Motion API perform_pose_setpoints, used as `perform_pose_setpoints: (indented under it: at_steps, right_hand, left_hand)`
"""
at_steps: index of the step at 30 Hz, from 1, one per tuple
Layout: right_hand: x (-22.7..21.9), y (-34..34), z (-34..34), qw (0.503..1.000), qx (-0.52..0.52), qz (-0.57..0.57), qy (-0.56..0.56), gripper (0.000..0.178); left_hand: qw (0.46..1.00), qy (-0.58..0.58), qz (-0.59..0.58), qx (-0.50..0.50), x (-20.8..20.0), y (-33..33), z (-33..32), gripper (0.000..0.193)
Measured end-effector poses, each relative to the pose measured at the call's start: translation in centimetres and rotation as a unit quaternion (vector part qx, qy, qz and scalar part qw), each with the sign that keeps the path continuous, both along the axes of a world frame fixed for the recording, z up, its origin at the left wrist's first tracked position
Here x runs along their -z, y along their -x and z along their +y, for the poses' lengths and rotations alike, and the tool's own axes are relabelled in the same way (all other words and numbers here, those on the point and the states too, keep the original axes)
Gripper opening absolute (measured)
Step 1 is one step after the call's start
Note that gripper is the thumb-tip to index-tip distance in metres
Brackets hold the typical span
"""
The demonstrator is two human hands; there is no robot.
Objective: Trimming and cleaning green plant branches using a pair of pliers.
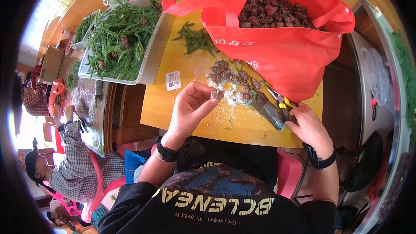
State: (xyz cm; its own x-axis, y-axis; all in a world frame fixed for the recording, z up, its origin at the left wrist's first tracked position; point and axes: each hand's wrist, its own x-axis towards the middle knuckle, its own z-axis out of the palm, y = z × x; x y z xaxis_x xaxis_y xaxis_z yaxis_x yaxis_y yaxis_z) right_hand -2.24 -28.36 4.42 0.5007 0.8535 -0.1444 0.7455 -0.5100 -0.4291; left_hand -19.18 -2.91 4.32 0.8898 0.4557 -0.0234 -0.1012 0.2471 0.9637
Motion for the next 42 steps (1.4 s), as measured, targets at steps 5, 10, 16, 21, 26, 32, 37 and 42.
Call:
perform_pose_setpoints:
  at_steps: [5, 10, 16, 21, 26, 32, 37, 42]
  right_hand:
    - [-4.0, 1.5, 3.1, 0.997, -0.009, -0.077, -0.025, 0.022]
    - [-5.2, 4.2, 8.6, 0.951, -0.011, 0.256, -0.171, 0.035]
    - [-2.2, 6.0, 12.7, 0.841, 0.028, 0.458, -0.286, 0.034]
    - [-1.6, 6.5, 14.7, 0.77, 0.032, 0.487, -0.411, 0.028]
    - [-1.4, 5.2, 14.1, 0.803, 0.078, 0.441, -0.393, 0.025]
    - [-0.7, 4.5, 12.2, 0.808, 0.057, 0.445, -0.383, 0.024]
    - [-1.2, 5.2, 11.5, 0.829, 0.024, 0.431, -0.356, 0.02]
    - [-0.9, 4.9, 10.8, 0.833, 0.003, 0.423, -0.356, 0.018]
  left_hand:
    - [0.996, -0.092, -0.013, 0.002, 1.3, -0.3, 0.1, 0.021]
    - [0.987, -0.16, -0.016, 0.007, 0.7, -0.6, 0.0, 0.021]
    - [0.967, -0.247, -0.014, -0.054, -1.4, -0.8, 0.5, 0.023]
    - [0.962, -0.261, 0.017, -0.074, -1.9, -0.6, 1.1, 0.022]
    - [0.92, -0.393, -0.01, 0.01, -2.7, -1.7, 4.3, 0.024]
    - [0.907, -0.413, 0.037, -0.073, -2.3, -5.5, 9.9, 0.027]
    - [0.826, -0.549, 0.121, -0.042, 0.3, -8.8, 12.5, 0.035]
    - [0.761, -0.621, 0.183, 0.053, 1.6, -9.4, 12.3, 0.035]
